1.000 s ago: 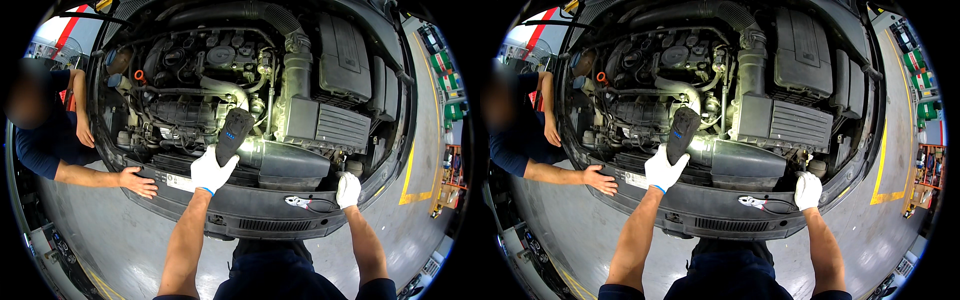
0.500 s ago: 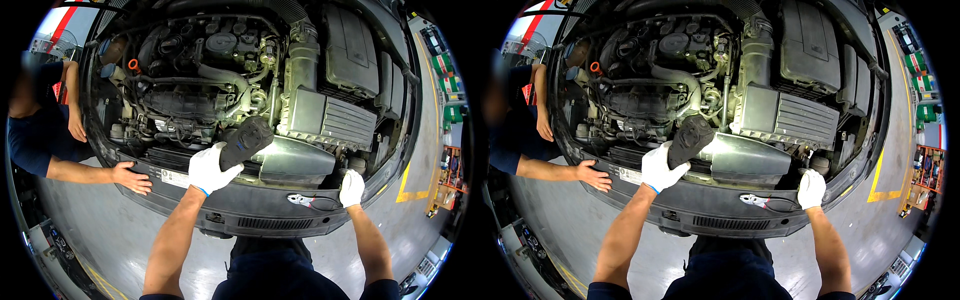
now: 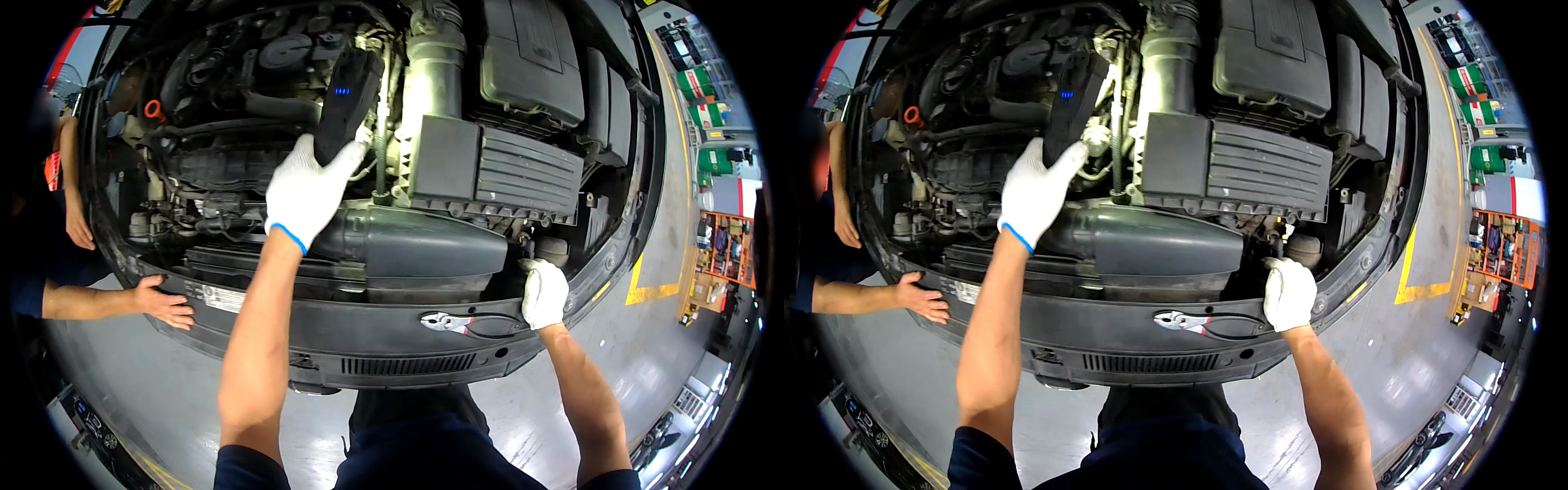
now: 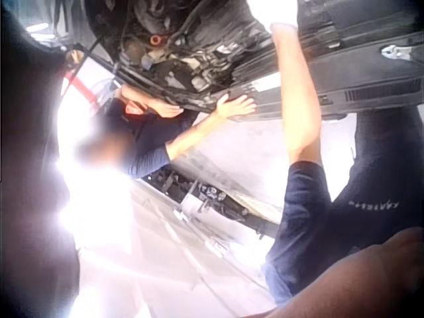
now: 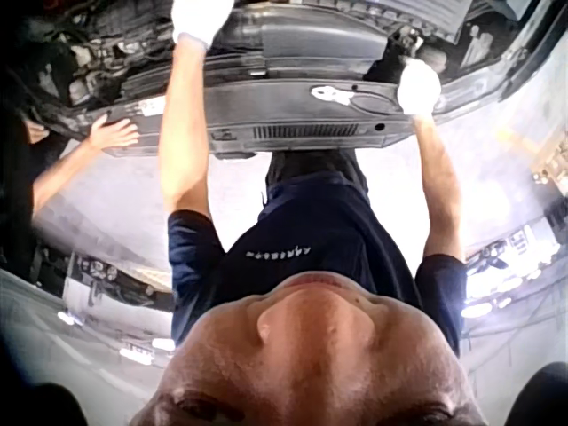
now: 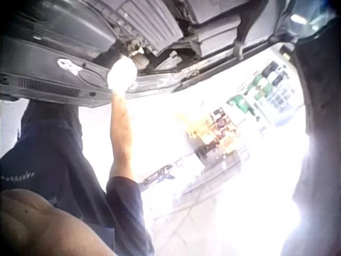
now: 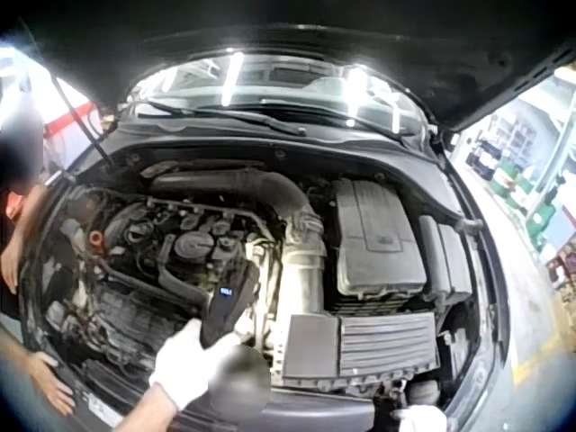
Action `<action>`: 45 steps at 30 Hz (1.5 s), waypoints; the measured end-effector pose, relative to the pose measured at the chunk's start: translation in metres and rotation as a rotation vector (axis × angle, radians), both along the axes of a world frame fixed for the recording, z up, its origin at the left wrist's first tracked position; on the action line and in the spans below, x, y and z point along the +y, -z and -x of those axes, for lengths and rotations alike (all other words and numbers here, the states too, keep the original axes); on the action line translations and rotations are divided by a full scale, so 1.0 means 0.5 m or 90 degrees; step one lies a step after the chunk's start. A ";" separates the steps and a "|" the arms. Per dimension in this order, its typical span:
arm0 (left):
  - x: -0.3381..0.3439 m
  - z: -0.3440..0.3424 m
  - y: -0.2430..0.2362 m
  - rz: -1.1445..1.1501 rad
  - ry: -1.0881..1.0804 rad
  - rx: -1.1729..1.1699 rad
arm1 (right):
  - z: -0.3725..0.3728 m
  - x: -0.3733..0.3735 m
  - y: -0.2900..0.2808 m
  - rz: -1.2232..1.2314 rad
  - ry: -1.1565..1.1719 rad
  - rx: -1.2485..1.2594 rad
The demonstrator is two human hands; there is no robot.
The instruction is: The person uses a flashlight to illuminate the engine bay of a car while another person observes. The recorder moves around the vehicle to adjust the lighting angle and continues to inspect various components under the hood.
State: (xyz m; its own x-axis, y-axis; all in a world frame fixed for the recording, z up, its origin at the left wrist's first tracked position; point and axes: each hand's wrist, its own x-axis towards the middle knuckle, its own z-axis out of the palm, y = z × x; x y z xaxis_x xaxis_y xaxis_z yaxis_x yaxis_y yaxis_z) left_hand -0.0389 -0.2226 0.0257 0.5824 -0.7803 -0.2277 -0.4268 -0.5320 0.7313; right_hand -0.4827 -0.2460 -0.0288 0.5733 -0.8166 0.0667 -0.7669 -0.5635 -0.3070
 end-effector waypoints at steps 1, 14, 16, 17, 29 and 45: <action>-0.019 0.002 -0.006 -0.014 0.027 -0.009 | 0.004 -0.001 0.002 0.006 -0.008 0.001; -0.049 0.055 -0.034 -0.113 0.033 -0.073 | -0.006 -0.007 -0.014 -0.001 -0.038 -0.016; -0.043 0.059 -0.039 -0.119 0.013 -0.069 | -0.002 -0.006 -0.013 -0.007 -0.036 -0.009; -0.040 0.057 -0.033 -0.094 0.012 -0.084 | 0.000 -0.007 -0.013 -0.007 -0.035 -0.007; -0.018 0.034 -0.005 -0.080 0.024 -0.161 | 0.014 -0.005 -0.001 -0.016 -0.032 0.003; -0.020 0.052 0.031 -0.024 0.060 -0.239 | 0.005 -0.007 -0.005 -0.005 -0.046 -0.004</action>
